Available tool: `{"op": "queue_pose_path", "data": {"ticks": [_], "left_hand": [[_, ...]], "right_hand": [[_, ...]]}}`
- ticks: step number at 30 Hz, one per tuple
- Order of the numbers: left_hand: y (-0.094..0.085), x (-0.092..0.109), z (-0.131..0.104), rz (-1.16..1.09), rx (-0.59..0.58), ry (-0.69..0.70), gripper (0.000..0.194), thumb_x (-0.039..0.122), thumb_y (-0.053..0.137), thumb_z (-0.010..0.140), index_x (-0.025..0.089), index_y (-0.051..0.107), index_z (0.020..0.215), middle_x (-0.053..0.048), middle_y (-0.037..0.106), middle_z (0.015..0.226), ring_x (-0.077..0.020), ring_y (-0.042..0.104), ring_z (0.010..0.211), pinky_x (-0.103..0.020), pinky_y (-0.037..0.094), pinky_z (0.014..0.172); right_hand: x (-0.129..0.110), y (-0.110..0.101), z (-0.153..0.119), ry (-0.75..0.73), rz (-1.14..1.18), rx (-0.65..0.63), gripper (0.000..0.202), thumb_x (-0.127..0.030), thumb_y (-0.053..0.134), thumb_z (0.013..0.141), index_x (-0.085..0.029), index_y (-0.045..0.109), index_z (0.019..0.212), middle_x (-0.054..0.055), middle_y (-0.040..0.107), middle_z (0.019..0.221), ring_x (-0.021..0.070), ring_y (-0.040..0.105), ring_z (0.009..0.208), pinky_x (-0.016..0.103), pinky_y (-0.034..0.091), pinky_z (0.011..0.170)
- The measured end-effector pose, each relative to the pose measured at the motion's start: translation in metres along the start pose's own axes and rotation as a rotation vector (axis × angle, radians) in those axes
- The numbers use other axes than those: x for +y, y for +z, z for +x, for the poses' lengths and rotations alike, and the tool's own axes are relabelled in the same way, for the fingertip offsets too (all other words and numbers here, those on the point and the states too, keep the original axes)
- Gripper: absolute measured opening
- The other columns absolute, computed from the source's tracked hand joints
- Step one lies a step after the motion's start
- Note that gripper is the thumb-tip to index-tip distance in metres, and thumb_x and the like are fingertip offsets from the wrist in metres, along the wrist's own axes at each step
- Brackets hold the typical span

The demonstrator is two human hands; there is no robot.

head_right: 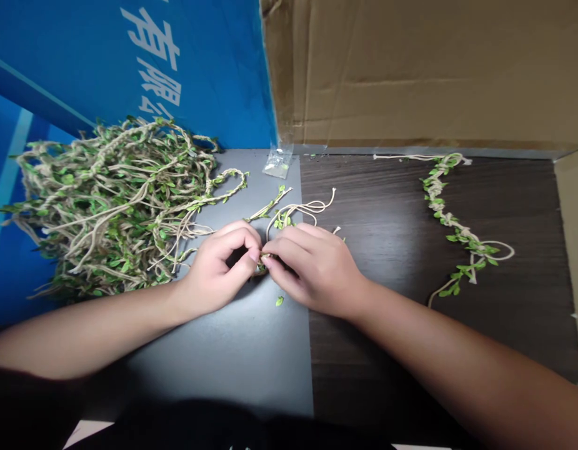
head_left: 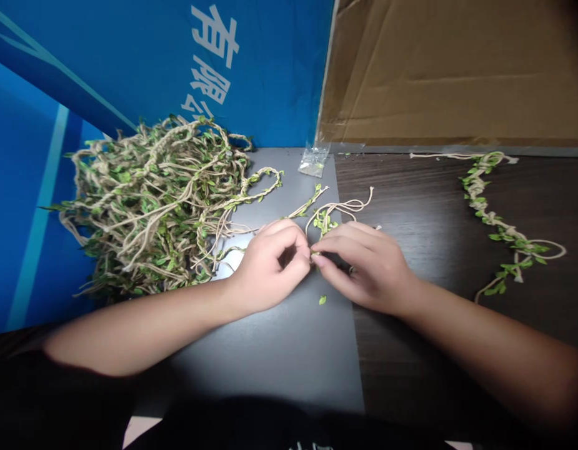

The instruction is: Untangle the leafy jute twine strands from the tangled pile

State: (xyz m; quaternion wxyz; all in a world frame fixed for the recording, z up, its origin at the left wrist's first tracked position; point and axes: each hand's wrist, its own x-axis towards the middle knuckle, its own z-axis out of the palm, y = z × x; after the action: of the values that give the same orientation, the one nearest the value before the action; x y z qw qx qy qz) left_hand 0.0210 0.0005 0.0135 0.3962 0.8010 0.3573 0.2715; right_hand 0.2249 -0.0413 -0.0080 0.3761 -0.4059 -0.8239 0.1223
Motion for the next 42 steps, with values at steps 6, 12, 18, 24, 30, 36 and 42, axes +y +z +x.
{"op": "queue_pose_path", "data": {"ticks": [6,12,18,24,30,36,42], "left_hand": [[0.0000,0.0011,0.0000,0.003,-0.005,-0.012,0.019,0.020,0.054,0.092,0.016,0.057,0.074,-0.001,0.058,0.077,-0.0147,0.054,0.077,-0.032,0.042,0.077],[-0.0005,0.0001,0.0005,0.008,-0.008,-0.019,0.018,0.020,0.054,0.092,0.016,0.057,0.075,-0.001,0.059,0.077,-0.0149,0.055,0.078,-0.032,0.043,0.078],[0.0009,0.0010,0.0009,0.015,0.001,-0.017,0.019,0.021,0.055,0.092,0.016,0.058,0.074,-0.001,0.059,0.075,-0.0144,0.053,0.075,-0.031,0.042,0.076],[0.0004,0.0012,0.0009,0.006,0.000,-0.005,0.018,0.020,0.055,0.092,0.017,0.057,0.074,-0.001,0.060,0.076,-0.0147,0.054,0.076,-0.031,0.043,0.076],[-0.0003,0.0014,0.0007,0.013,-0.004,-0.018,0.017,0.020,0.055,0.091,0.017,0.059,0.074,-0.001,0.060,0.076,-0.0151,0.055,0.076,-0.031,0.044,0.076],[0.0000,0.0004,0.0006,-0.007,0.010,-0.016,0.017,0.020,0.055,0.091,0.016,0.060,0.074,-0.002,0.060,0.077,-0.0150,0.056,0.076,-0.032,0.044,0.076],[-0.0005,0.0017,0.0003,-0.015,0.017,-0.023,0.018,0.019,0.054,0.091,0.017,0.058,0.074,-0.001,0.058,0.075,-0.0141,0.054,0.074,-0.031,0.043,0.075]], "right_hand": [[0.0004,0.0013,0.0005,-0.015,-0.027,0.005,0.020,-0.015,0.065,0.090,-0.017,0.065,0.110,0.006,0.074,0.098,0.0192,0.066,0.087,0.035,0.054,0.080],[-0.0005,0.0023,0.0008,0.009,-0.074,-0.016,0.007,-0.016,0.063,0.092,-0.018,0.067,0.098,0.005,0.073,0.089,0.0193,0.066,0.081,0.035,0.053,0.075],[-0.0004,0.0027,0.0003,0.066,-0.088,-0.001,0.004,-0.018,0.061,0.093,-0.019,0.065,0.092,0.004,0.072,0.085,0.0186,0.065,0.079,0.034,0.051,0.074],[0.0002,0.0002,0.0019,0.069,-0.028,0.025,0.005,-0.016,0.061,0.092,-0.020,0.063,0.094,0.003,0.071,0.085,0.0171,0.063,0.077,0.033,0.050,0.072],[0.0009,0.0009,-0.0004,-0.008,-0.049,-0.032,0.010,-0.019,0.062,0.093,-0.020,0.065,0.102,0.005,0.073,0.092,0.0197,0.066,0.084,0.035,0.053,0.076],[0.0035,0.0034,-0.0020,0.003,-0.079,-0.044,0.006,-0.020,0.061,0.095,-0.019,0.066,0.099,0.005,0.074,0.091,0.0195,0.066,0.085,0.035,0.052,0.076],[0.0049,0.0052,-0.0018,0.054,-0.061,-0.038,0.008,-0.021,0.057,0.099,-0.021,0.064,0.095,0.003,0.072,0.087,0.0172,0.065,0.082,0.032,0.051,0.076]]}}
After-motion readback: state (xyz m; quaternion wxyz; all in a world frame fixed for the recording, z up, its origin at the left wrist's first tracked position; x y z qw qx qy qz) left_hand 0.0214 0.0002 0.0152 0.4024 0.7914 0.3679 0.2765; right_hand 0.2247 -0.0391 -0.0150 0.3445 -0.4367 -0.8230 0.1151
